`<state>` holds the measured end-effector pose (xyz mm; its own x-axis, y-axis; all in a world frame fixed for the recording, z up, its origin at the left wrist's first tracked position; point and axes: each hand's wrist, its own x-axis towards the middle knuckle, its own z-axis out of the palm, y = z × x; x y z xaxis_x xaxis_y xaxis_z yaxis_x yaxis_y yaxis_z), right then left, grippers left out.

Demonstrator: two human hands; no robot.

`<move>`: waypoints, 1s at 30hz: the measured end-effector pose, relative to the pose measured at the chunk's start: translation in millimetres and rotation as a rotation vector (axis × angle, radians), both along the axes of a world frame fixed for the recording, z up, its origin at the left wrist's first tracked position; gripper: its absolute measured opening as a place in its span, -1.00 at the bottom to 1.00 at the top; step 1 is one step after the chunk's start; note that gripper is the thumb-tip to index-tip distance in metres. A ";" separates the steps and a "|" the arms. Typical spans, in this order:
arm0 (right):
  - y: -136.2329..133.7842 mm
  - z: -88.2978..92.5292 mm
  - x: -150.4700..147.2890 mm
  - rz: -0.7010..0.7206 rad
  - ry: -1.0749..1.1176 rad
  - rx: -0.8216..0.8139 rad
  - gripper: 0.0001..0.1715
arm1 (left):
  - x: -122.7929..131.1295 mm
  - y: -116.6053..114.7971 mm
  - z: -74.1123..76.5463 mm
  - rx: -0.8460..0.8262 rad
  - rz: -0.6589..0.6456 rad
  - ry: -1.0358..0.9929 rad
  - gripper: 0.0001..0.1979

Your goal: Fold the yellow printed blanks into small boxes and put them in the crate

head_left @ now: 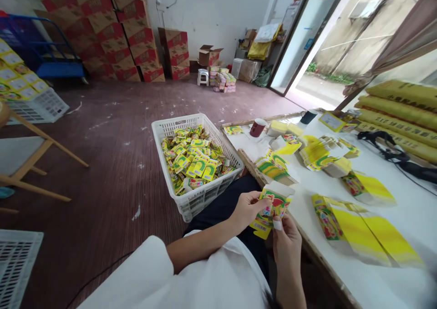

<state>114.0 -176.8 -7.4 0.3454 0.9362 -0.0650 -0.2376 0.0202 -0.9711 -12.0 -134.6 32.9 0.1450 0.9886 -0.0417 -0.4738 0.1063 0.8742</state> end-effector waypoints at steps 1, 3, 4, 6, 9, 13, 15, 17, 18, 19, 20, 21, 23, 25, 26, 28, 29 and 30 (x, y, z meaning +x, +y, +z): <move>-0.7 0.6 -0.4 0.006 -0.012 0.009 -0.56 | 0.1 -0.6 1.0 0.002 -0.005 -0.002 -0.45; -2.6 1.4 -0.8 0.013 -0.046 0.035 -0.57 | 0.6 -1.7 1.8 0.013 -0.013 -0.005 -0.44; -3.7 1.8 -0.9 0.018 -0.061 0.045 -0.58 | 1.0 -2.1 1.6 0.020 -0.016 -0.008 -0.44; -5.6 2.4 -1.0 0.024 -0.071 0.056 -0.59 | 1.9 -2.7 0.8 0.033 -0.019 -0.012 -0.44; -7.0 3.3 -1.6 0.022 -0.041 0.045 -0.59 | 2.7 -3.0 0.1 0.048 -0.021 -0.020 -0.43; -6.8 2.7 -3.8 0.019 -0.026 0.036 -0.60 | 2.8 -3.3 1.1 0.052 -0.025 -0.004 -0.42; -6.5 1.6 -5.0 0.032 -0.013 0.033 -0.60 | 3.2 -3.7 1.6 0.043 -0.025 -0.004 -0.42; -6.2 0.7 -5.9 0.037 -0.008 0.036 -0.59 | 3.9 -4.4 1.6 0.035 -0.018 -0.011 -0.43; -6.1 0.5 -6.2 0.035 -0.010 0.038 -0.60 | 4.3 -4.7 1.5 0.033 -0.013 -0.011 -0.44; -6.0 0.6 -6.4 0.033 -0.010 0.038 -0.59 | 4.8 -5.1 1.4 0.033 -0.007 -0.009 -0.46; -6.1 1.1 -6.6 0.031 -0.005 0.036 -0.59 | 5.2 -5.4 1.4 0.034 -0.002 -0.007 -0.47; -6.2 1.9 -6.7 0.027 0.005 0.031 -0.59 | 5.5 -5.7 1.4 0.035 0.002 -0.006 -0.48; -6.6 4.2 -7.2 0.021 0.025 0.012 -0.57 | 6.0 -6.1 1.7 0.035 0.006 -0.008 -0.50; -7.1 6.4 -7.6 0.021 0.029 0.000 -0.56 | 6.4 -6.5 2.3 0.036 0.009 -0.013 -0.51; -7.3 6.9 -7.7 0.021 0.027 -0.001 -0.55 | 6.6 -6.6 2.7 0.036 0.011 -0.017 -0.52; -7.4 6.6 -7.4 0.020 0.024 -0.002 -0.55 | 6.8 -6.9 3.3 0.030 0.016 -0.026 -0.51; -7.3 5.7 -7.1 0.017 0.027 -0.003 -0.55 | 6.8 -7.1 3.5 0.026 0.019 -0.030 -0.50; -7.2 4.4 -6.6 0.014 0.030 -0.004 -0.55 | 6.8 -7.3 3.8 0.022 0.020 -0.032 -0.49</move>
<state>107.4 -184.0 -3.0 0.3301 0.9407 -0.0787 -0.2667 0.0129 -0.9637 -5.2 -141.8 36.7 0.1259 0.9919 -0.0152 -0.5032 0.0771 0.8608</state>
